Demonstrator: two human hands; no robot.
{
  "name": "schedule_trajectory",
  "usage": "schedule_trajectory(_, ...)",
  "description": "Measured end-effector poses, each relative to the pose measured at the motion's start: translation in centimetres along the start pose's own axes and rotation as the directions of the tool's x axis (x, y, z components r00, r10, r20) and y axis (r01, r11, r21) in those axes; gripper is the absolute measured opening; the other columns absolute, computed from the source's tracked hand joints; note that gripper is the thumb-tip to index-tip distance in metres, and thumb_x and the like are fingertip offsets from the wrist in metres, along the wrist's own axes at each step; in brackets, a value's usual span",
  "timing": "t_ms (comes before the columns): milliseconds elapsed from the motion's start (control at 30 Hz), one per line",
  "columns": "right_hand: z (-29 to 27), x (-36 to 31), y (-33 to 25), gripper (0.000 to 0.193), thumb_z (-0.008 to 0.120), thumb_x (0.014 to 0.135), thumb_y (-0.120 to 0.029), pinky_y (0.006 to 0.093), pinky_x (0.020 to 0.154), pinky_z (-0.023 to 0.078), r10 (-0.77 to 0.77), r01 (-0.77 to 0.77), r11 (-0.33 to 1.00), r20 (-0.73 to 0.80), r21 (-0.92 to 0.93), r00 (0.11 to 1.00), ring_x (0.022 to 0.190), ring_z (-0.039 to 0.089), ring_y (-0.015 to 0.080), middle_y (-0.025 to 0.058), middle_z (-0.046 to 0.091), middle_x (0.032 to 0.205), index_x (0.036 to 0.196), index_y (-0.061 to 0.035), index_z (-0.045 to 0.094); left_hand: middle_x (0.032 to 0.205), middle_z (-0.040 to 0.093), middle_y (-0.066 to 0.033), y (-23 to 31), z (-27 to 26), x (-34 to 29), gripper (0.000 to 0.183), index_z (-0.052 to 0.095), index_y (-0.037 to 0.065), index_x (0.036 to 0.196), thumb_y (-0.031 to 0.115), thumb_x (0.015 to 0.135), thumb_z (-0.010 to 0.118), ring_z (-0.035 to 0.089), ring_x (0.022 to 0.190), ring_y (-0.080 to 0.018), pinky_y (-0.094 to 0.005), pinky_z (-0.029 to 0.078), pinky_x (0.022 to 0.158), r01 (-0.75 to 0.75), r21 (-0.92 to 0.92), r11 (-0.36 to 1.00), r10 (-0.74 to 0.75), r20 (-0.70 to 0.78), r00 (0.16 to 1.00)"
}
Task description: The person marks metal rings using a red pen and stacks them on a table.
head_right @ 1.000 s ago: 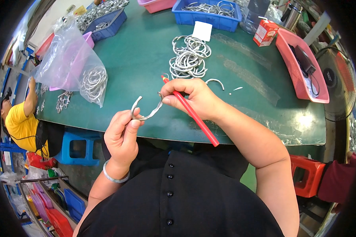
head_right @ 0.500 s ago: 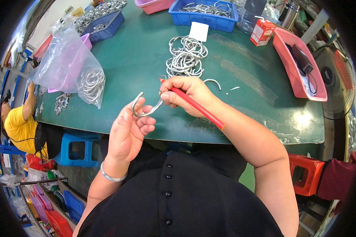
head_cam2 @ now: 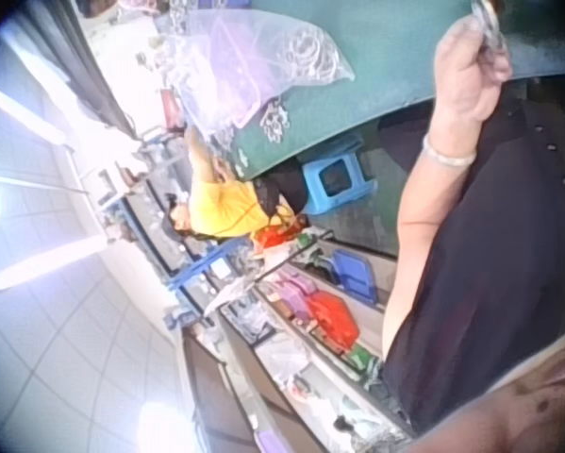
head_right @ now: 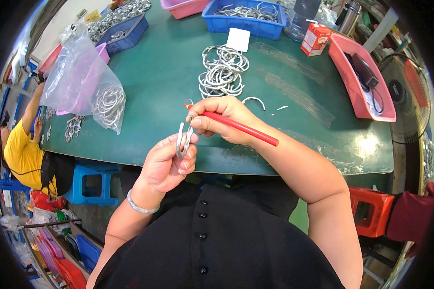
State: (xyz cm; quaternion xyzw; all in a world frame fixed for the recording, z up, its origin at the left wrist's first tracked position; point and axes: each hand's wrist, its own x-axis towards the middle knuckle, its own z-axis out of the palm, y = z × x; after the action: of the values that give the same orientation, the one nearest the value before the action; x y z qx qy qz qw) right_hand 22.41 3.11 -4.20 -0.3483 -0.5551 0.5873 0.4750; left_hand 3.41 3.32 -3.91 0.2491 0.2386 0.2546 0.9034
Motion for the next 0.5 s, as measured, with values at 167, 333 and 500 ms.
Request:
schedule_trajectory(167,0.13,0.08,-0.17,0.012,0.056,0.084,-0.014,0.02,0.057,0.043,0.053,-0.052,0.999,-0.019,0.012,0.998,0.065,0.051,0.0054,-0.0008,0.057,0.076,0.09,-0.0041,0.061,0.067,0.052,-0.0043,0.09,-0.06,-0.07,0.019,0.053,0.0,0.096,0.015,0.087,0.047,0.045,0.05,-0.0089,-0.0192,0.035,0.044,0.005,-0.068,0.998,-0.006,-0.023,1.0)
schedule_trajectory(333,0.15,0.1,-0.12,0.013,0.056,0.084,-0.014,0.0204,0.058,0.045,0.09,-0.091,0.996,-0.047,-0.011,0.995,0.065,0.052,0.0062,0.0,0.058,0.076,0.091,-0.0039,0.062,0.068,0.053,-0.0038,0.26,-0.06,-0.2,0.015,0.054,0.002,0.083,0.016,0.087,0.049,0.046,0.053,-0.0089,-0.0197,0.036,0.047,0.044,-0.128,0.991,-0.047,-0.02,0.999)
schedule_trajectory(500,0.09,0.16,0.18,0.018,0.054,0.086,-0.021,0.0211,0.057,0.044,0.051,-0.052,0.998,-0.041,-0.04,0.998,0.066,0.052,0.0071,-0.0004,0.056,0.073,0.091,-0.0052,0.059,0.069,0.054,-0.0045,-0.06,-0.37,-0.18,0.016,0.054,0.001,0.089,0.016,0.087,0.048,0.047,0.053,-0.0093,-0.0195,0.037,0.046,-0.003,-0.128,0.992,-0.006,-0.067,0.998)
